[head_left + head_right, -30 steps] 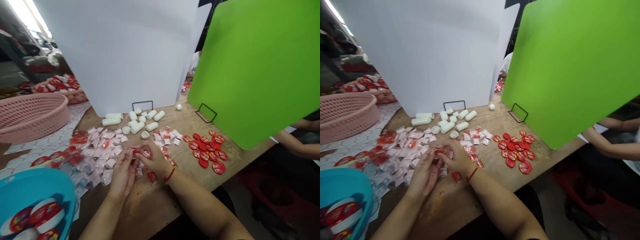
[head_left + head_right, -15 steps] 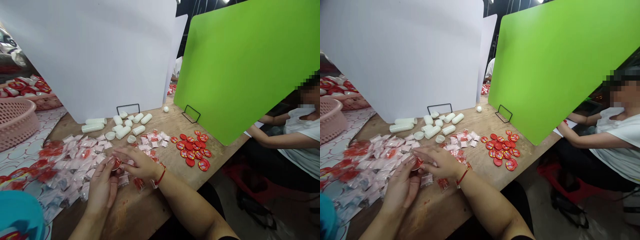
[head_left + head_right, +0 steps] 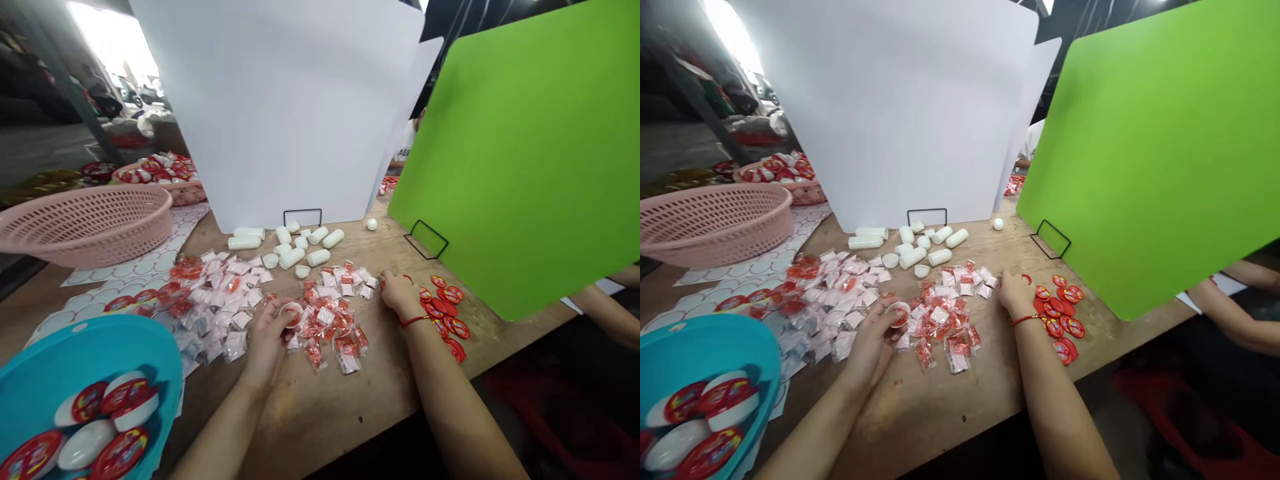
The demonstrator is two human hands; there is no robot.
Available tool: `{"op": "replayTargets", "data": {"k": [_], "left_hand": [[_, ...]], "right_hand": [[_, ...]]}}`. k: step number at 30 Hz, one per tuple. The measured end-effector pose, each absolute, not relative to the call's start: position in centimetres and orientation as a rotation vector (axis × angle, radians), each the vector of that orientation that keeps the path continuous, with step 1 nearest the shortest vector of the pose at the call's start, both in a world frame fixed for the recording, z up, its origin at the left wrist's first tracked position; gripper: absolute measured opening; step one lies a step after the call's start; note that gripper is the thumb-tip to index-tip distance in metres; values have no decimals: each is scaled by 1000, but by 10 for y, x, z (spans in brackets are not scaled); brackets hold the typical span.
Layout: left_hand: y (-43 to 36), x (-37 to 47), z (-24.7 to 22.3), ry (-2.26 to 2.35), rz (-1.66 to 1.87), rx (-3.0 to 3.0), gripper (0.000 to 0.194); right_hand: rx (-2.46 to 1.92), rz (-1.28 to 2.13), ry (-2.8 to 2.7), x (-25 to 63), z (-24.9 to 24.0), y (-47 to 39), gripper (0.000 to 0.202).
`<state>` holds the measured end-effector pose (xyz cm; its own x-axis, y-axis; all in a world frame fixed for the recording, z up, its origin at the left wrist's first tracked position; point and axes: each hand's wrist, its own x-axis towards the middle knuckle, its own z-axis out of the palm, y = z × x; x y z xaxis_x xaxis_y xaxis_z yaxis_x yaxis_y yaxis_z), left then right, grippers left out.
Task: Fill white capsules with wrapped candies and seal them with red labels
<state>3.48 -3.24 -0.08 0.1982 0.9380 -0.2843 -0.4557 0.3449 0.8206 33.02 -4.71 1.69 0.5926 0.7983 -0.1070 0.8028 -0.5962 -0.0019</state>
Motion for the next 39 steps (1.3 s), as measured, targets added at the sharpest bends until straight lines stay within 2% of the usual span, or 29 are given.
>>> {"op": "replayTargets", "data": {"k": [4,10,12,13,15,17,19,23,25,29,34,39], "left_hand": [[-32,36,-3,881,1091,737,36],[-24,36,-22,878,1157,793,40],[-22,36,-24,855,1174,781,44],[-22,36,-23,841,1180,753,47],[-24,36,-17,803,1186,674,51],[-26,35,-10,751,1185,613,51],[-28,34,-5,709,1195,597,47],[-28,30,-5,729,1215,596,42],[-28,30,-6,768,1207,574,42],[-29,31,-6,861,1175,596,39],[-28,30,-5,961,1093,771,32],[-25,28,-8,894,1088,784,34]], "right_hand": [[2731,-90,1438,332,12,-46,44],[2847,-46,1606,322,22,-42,48],[2941,-311,1931,304,27,-40,50],[2919,-563,2193,291,29,-39,50],[2595,-1152,2749,258,31,-38,49],[2173,-1401,3074,224,30,-37,45],[1995,-1339,3239,197,27,-35,37],[2048,-1014,3391,177,16,-36,26],[2024,-877,3427,180,12,-38,27],[1890,-679,3493,189,5,-40,43],[1889,-548,3564,190,-4,-39,37],[1965,-649,3486,190,-11,-35,32]]}}
